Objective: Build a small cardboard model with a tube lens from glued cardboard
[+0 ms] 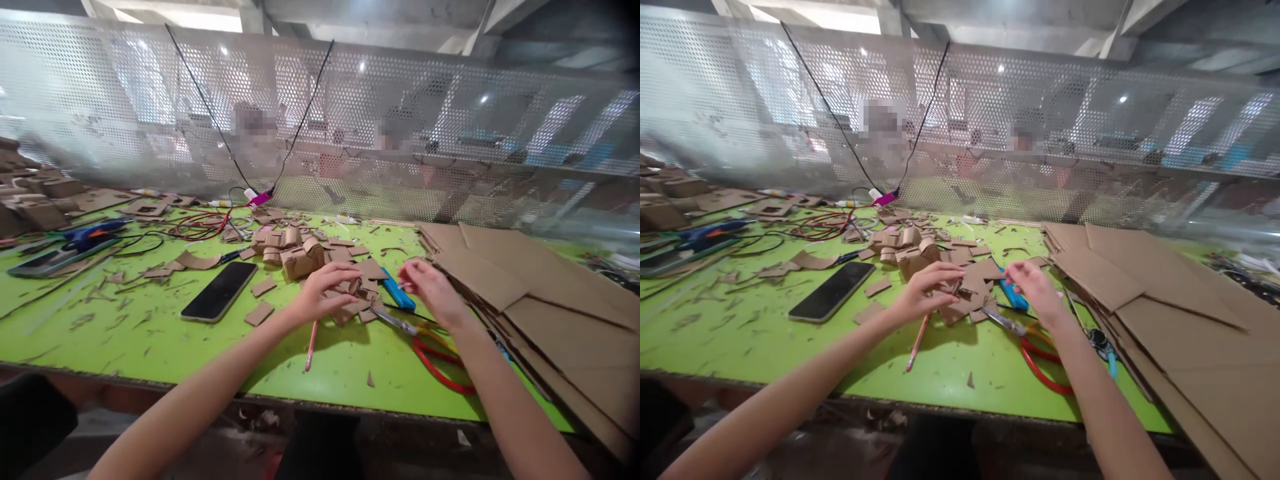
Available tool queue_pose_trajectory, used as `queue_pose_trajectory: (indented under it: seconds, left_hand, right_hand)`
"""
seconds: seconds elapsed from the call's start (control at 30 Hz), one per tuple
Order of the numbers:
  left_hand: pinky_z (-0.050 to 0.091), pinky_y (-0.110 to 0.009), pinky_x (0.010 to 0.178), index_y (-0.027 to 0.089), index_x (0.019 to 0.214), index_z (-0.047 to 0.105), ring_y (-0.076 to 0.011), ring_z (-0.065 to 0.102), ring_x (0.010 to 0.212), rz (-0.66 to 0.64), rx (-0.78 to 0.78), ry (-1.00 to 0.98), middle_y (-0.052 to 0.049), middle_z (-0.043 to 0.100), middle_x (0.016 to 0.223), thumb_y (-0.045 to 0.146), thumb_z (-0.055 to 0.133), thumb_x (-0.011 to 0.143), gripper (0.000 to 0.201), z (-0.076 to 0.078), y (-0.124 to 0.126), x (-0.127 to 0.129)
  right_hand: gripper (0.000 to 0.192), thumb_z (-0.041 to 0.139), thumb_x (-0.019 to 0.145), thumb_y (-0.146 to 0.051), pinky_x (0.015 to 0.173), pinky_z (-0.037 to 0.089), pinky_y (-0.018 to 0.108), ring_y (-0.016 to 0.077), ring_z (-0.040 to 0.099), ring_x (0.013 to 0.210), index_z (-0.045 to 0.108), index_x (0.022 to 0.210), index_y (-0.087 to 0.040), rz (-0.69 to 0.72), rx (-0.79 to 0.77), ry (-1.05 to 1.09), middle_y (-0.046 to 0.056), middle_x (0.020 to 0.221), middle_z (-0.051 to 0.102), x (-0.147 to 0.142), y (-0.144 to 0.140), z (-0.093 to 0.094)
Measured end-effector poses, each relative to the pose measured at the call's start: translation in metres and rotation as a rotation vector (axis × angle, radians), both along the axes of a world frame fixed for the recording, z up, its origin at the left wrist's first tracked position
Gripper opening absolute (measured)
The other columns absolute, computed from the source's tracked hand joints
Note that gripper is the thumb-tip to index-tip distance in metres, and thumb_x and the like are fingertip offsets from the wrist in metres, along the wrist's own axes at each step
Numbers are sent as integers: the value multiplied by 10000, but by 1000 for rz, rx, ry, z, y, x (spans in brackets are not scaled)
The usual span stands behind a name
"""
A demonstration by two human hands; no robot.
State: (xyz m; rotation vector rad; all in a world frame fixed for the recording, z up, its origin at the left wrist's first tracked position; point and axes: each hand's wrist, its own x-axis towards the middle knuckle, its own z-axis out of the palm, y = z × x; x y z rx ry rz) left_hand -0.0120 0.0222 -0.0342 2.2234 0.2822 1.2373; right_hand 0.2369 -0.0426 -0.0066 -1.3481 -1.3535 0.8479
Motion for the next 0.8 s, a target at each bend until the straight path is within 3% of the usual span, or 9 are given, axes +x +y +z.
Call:
queue_pose_trajectory:
  seconds: [0.1,0.2,0.43,0.67,0.8]
  left_hand:
    - [594,-265,720,230,1163,631,-158,637,913,-8,38,61,-97,606,1114,287,685,784,387,1,-1,0]
    - [573,-285,758,238,1168,635,-173,628,925,13,107,93,-92,622,1061,297,690,780,396,1,0,0]
    - [533,-320,812,258,1200,621,-182,619,927,-57,157,113,-83,635,1017,302,705,767,443,0,1,0]
    - [533,-308,792,265,1198,624,-176,620,907,-62,139,137,-80,637,1008,312,702,769,438,-2,1,0]
    - [534,-304,780,265,1204,620,-178,617,902,-42,134,160,-78,635,1004,327,690,779,435,-3,2,0]
  right_hand:
    - [360,620,781,-534,797,499,283,161,611,954,631,978,-234,235,-84,118,41,1044,658,-27,-5,-6]
    - [339,672,761,-469,812,520,305,153,617,912,656,1012,-241,338,-137,134,29,1035,659,-36,-8,-12]
    - [260,747,691,-352,753,552,312,151,638,825,683,905,-221,334,-155,199,16,924,684,-37,-11,-13]
    - [267,773,653,-326,735,557,314,138,648,754,692,887,-228,353,-190,248,3,869,692,-42,-12,-11]
    - [310,807,590,-313,694,558,309,144,649,739,687,853,-204,295,-189,266,10,825,698,-47,-10,-12]
